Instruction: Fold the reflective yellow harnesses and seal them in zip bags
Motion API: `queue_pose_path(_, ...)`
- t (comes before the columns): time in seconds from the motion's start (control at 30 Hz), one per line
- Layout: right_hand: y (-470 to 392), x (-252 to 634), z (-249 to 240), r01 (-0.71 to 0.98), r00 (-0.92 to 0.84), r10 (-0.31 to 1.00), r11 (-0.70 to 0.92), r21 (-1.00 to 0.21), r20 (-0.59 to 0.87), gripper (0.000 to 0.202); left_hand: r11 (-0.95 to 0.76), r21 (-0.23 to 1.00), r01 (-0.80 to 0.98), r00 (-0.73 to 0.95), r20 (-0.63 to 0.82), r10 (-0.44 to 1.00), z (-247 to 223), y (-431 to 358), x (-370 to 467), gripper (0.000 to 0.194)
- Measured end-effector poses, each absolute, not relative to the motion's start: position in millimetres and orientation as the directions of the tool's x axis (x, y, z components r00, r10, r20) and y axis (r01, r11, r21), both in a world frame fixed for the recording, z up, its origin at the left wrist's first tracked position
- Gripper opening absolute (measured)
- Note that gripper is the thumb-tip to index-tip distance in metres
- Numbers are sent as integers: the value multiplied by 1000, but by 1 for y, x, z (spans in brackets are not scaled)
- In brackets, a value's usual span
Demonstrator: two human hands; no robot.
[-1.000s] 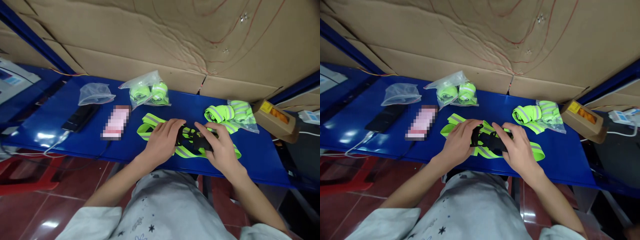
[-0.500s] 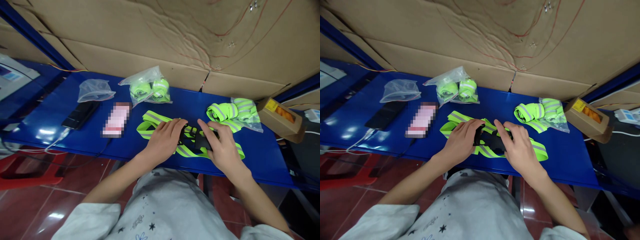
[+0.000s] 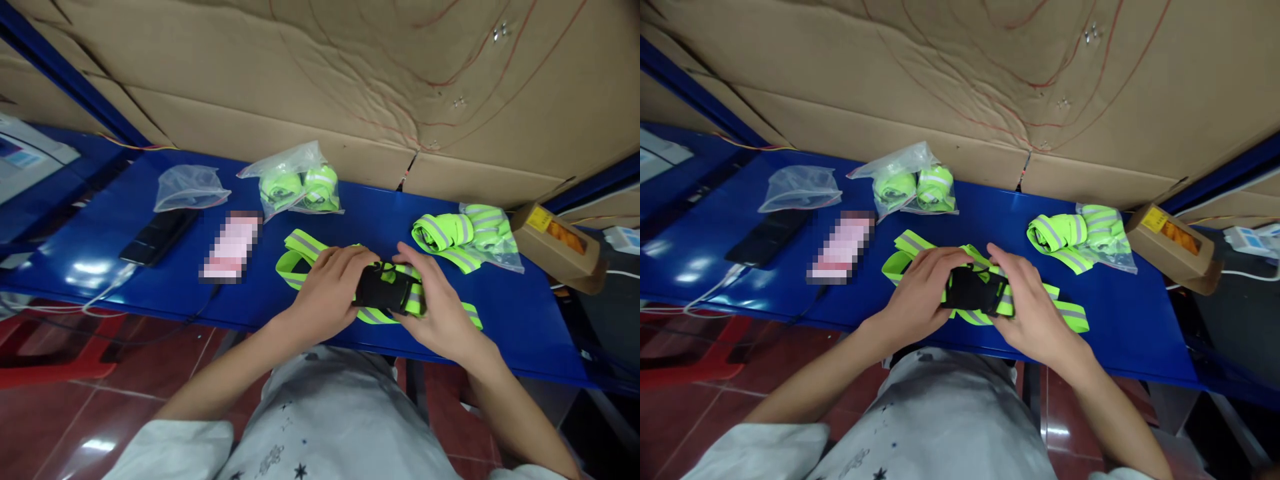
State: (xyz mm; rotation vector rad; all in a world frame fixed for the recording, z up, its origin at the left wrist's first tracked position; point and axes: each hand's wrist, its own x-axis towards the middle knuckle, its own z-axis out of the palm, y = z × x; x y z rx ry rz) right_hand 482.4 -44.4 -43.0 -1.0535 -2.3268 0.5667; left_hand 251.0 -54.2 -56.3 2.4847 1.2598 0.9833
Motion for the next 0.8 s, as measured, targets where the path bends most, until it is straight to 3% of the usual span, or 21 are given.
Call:
queue_pose_path(0.1, -33, 493, -35, 415, -608, 784, 452, -790, 129, 98, -563, 741, 365, 332, 462, 823, -44, -52, 242, 47)
queue_pose_path(0.2, -19, 496, -25, 268, -629, 773, 315, -910, 82, 77, -347, 932, 102, 388, 283, 877, -30, -46, 234, 58)
queue_pose_path(0.3, -8, 488, -9, 100, -572, 815, 179, -979, 91, 63, -144, 987, -71, 517, 159, 841, -14, -29, 225, 93)
queue_pose_path(0.4, 3, 474, 13, -93, -513, 844, 125, -988, 155, 57, -108, 975, -196, 603, 207, 770, 3, -8, 222, 110)
queue_pose_path(0.5, 16, 465, 35, -183, -448, 860, 179, -967, 244, 49, -159, 967, -198, 622, 250, 742, 22, 7, 229, 82)
queue_pose_path(0.6, 32, 468, 51, -225, -551, 793, 156, -962, 258, 69, -212, 955, -208, 529, 292, 797, 43, 13, 237, 47)
queue_pose_path(0.67, 39, 471, 57, -212, -656, 722, 106, -972, 221, 78, -208, 935, -286, 522, 334, 785, 55, 14, 239, 42)
queue_pose_path(0.8, 41, 470, 61, -176, -674, 723, 44, -983, 153, 45, -187, 934, -304, 586, 338, 736, 68, 15, 240, 44)
